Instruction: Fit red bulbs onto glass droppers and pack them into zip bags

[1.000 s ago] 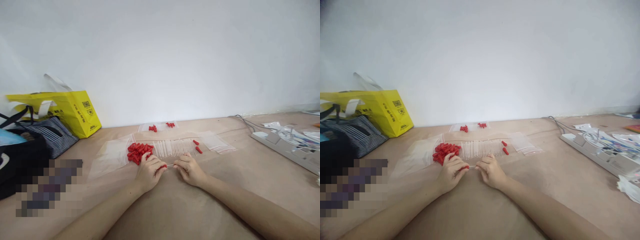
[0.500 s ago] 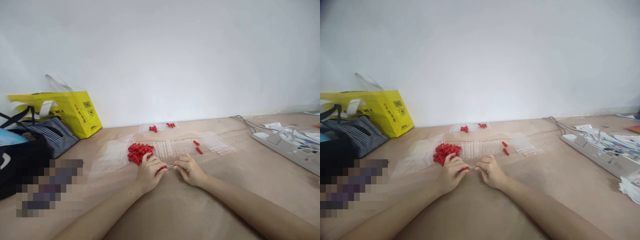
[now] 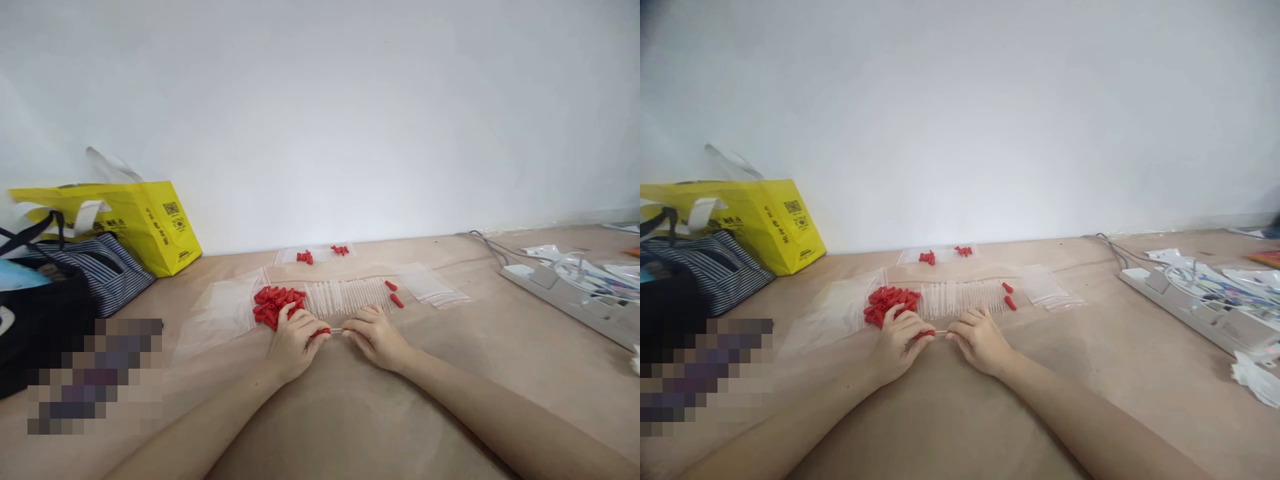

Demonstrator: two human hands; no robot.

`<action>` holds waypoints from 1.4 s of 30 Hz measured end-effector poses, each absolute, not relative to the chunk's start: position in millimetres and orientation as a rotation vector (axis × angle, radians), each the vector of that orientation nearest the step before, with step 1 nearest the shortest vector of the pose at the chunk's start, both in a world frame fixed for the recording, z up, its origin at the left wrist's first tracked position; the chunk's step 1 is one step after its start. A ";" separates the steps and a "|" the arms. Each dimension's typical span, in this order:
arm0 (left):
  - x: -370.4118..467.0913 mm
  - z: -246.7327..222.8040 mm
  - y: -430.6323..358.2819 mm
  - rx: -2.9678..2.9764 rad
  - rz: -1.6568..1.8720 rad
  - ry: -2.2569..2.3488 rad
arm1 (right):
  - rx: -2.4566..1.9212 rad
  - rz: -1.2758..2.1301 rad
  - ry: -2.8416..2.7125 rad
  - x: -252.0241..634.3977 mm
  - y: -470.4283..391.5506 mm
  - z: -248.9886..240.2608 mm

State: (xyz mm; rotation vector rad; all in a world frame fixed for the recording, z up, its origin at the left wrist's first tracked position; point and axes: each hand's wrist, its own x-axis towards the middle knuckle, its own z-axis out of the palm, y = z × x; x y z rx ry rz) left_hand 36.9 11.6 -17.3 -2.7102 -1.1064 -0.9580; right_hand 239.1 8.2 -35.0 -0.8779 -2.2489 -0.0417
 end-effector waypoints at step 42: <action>34.1 -22.2 13.6 -2.657 -0.897 -1.203 | -2.166 -0.054 -1.810 321.4 90.2 -27.4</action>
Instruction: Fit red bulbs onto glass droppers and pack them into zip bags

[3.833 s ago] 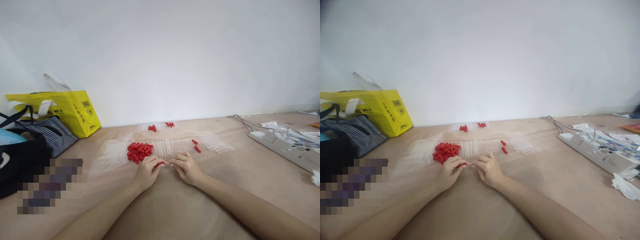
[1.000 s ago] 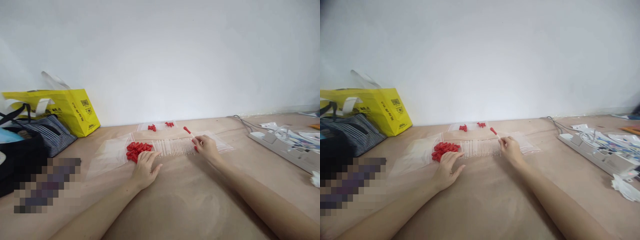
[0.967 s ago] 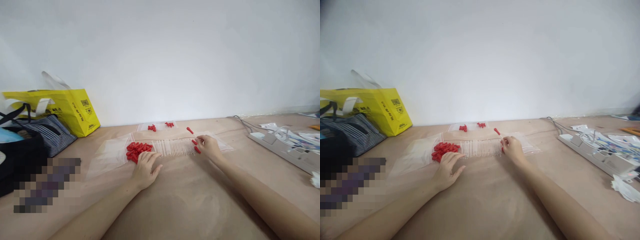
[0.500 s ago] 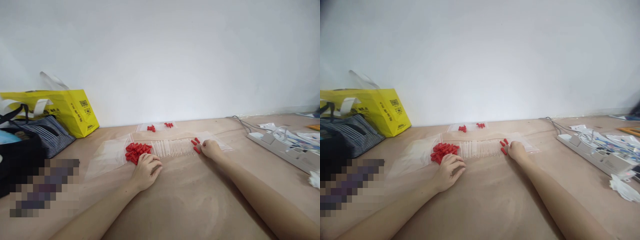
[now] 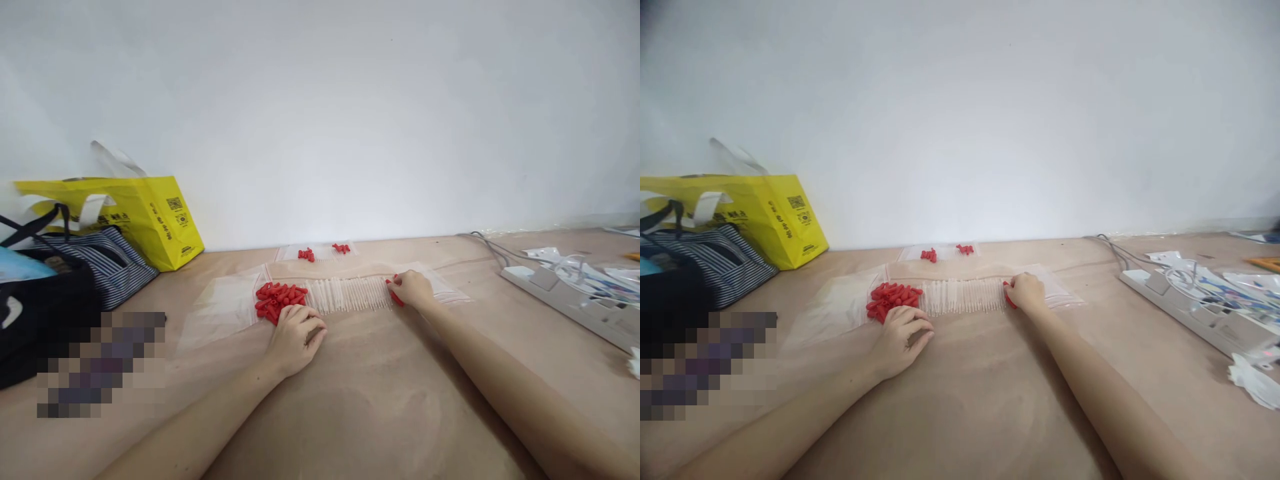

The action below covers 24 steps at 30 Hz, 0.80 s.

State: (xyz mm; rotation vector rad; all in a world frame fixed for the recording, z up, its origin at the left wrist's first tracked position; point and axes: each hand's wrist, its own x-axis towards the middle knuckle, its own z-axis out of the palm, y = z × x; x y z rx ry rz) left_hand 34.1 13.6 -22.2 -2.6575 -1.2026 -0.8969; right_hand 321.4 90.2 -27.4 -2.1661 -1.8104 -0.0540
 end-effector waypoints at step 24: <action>16.0 3.2 79.0 -2.015 -0.659 -1.991 | -1.120 0.069 -2.209 241.7 6.5 -34.1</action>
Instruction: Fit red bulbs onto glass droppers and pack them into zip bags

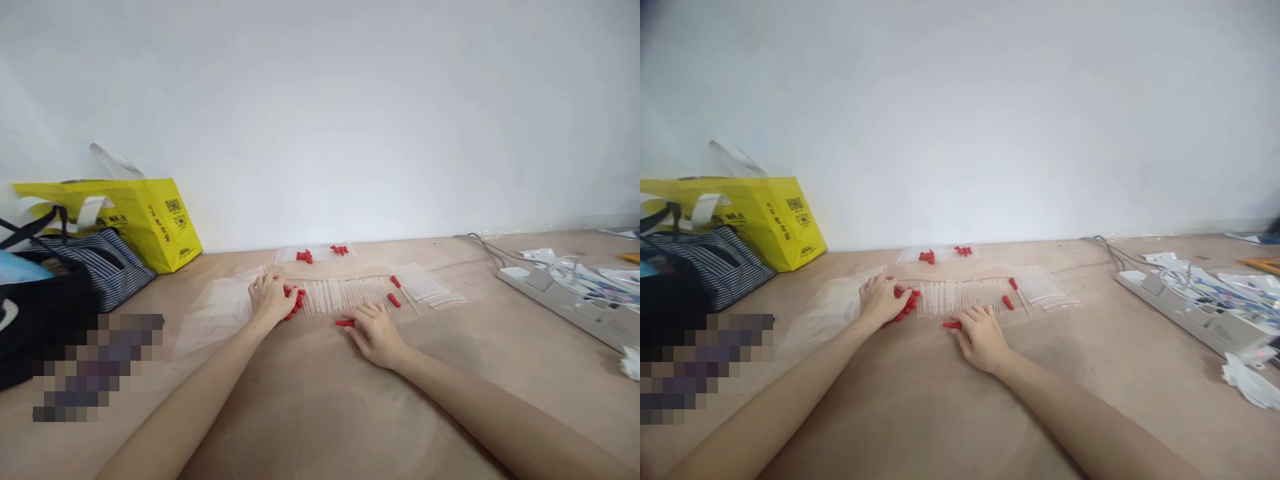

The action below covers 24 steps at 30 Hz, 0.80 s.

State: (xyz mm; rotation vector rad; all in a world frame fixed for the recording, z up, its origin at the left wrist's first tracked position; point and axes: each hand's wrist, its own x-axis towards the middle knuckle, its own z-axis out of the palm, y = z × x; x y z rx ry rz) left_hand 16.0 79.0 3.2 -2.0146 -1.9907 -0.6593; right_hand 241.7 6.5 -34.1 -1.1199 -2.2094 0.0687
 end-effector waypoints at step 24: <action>88.8 3.4 94.4 -2.148 -0.367 -2.082 | -1.098 0.112 -2.233 246.3 6.1 -32.3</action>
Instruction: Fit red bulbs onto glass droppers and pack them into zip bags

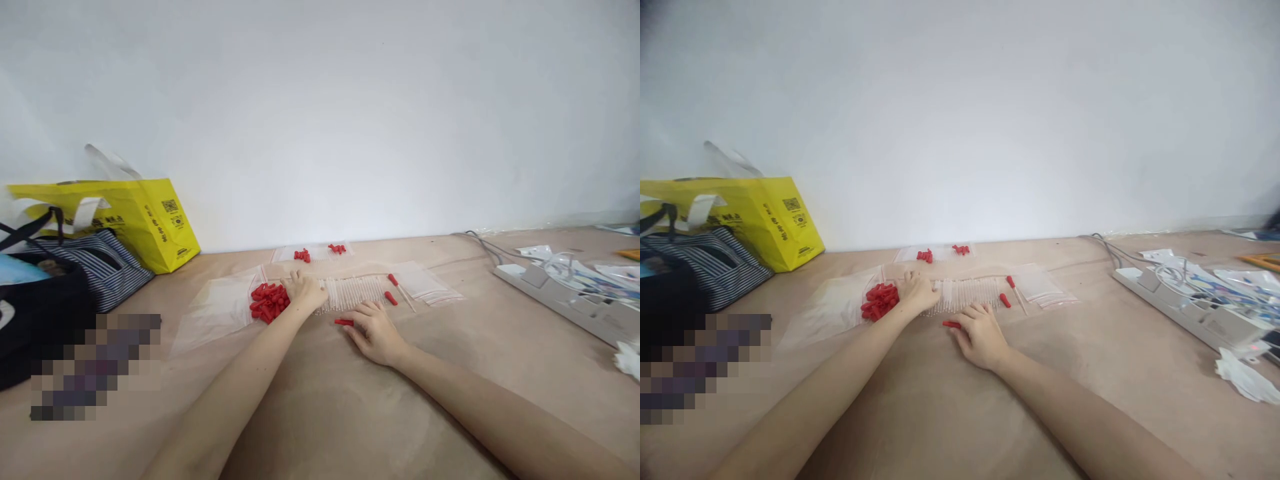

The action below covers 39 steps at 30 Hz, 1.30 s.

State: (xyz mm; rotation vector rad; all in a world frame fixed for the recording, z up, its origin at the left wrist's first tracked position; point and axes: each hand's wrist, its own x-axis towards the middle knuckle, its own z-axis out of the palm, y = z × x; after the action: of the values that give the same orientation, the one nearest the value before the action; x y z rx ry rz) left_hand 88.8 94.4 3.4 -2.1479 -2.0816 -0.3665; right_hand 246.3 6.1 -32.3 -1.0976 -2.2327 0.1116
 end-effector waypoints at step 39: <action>35.0 -18.1 4.2 -2.642 -0.866 -1.346 | -1.066 0.236 -2.135 249.2 12.6 -35.1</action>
State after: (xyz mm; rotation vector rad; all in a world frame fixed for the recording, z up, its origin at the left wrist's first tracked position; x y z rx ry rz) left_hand 35.0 4.2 -18.1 -2.6425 -1.3459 -0.8660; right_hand 249.2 12.6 -35.1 -1.0663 -2.1351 0.2365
